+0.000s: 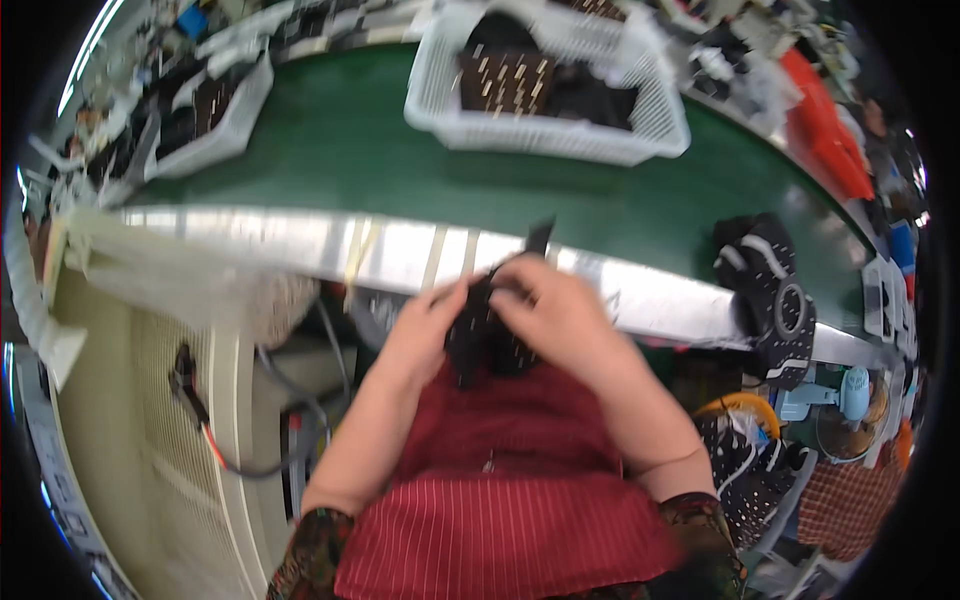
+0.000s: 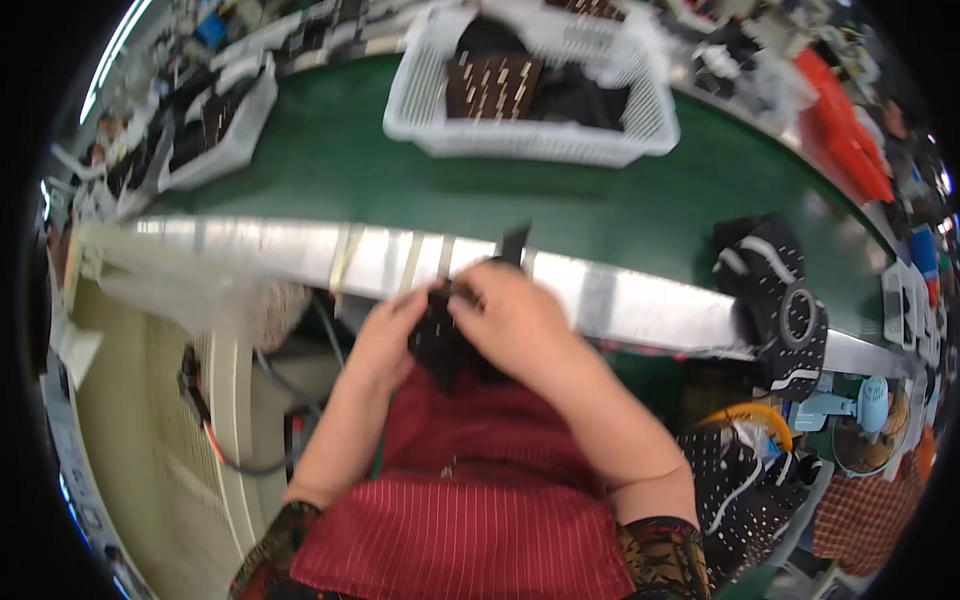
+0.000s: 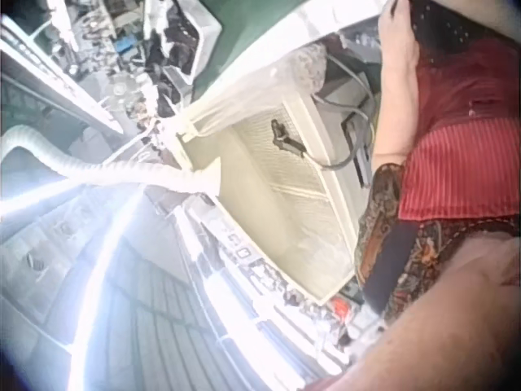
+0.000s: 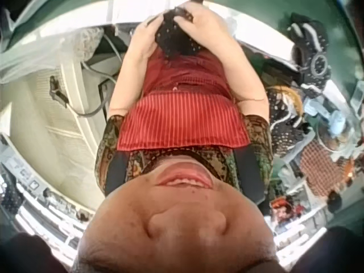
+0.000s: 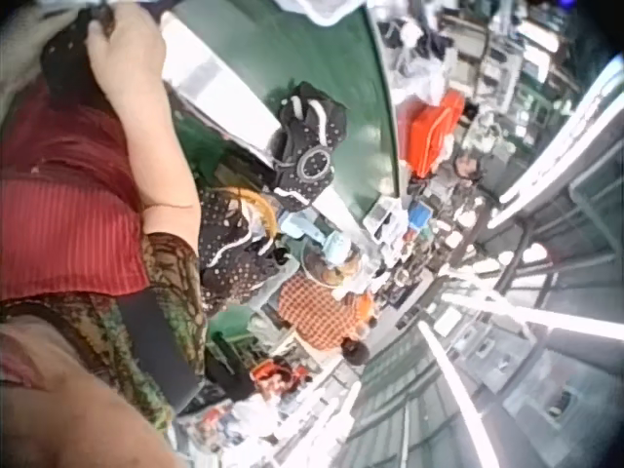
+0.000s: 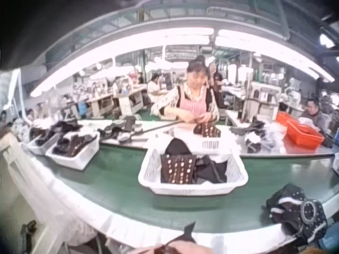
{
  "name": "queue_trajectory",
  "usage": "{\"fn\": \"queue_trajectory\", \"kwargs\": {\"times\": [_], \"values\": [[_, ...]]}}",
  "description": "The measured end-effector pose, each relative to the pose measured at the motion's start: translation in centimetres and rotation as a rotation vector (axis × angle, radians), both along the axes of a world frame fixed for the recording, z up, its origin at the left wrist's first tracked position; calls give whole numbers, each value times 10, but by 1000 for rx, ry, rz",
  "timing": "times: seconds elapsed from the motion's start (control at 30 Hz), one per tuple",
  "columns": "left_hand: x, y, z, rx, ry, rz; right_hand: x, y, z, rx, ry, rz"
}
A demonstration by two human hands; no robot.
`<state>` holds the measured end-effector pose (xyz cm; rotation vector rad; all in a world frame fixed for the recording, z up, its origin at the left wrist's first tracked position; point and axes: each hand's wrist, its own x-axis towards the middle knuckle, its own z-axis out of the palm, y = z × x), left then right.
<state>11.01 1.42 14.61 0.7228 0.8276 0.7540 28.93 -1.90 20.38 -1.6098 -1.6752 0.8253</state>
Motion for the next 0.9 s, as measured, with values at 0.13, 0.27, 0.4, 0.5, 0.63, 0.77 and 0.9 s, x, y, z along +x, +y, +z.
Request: {"fn": "queue_trajectory", "kwargs": {"times": [0.13, 0.27, 0.4, 0.5, 0.63, 0.77, 0.9], "values": [[-1, -3, 13, -18, -90, -45, 7, -8, -4, -103, 123, -98], [-2, -10, 12, -22, -117, -9, 6, -5, -4, -102, 203, -106], [-3, -9, 9, 4, -122, -13, 7, -1, -4, -113, 221, -93], [-5, -8, 10, -25, -179, -25, 8, 1, -7, -99, 213, -104], [-7, -9, 9, -86, -272, -47, 5, 1, -4, -117, 204, -133], [-9, -9, 11, -67, -316, -64, 6, 3, -7, -111, 169, -122], [-9, -10, 13, -59, -315, -73, 5, 4, -8, -107, 148, -117]]}}
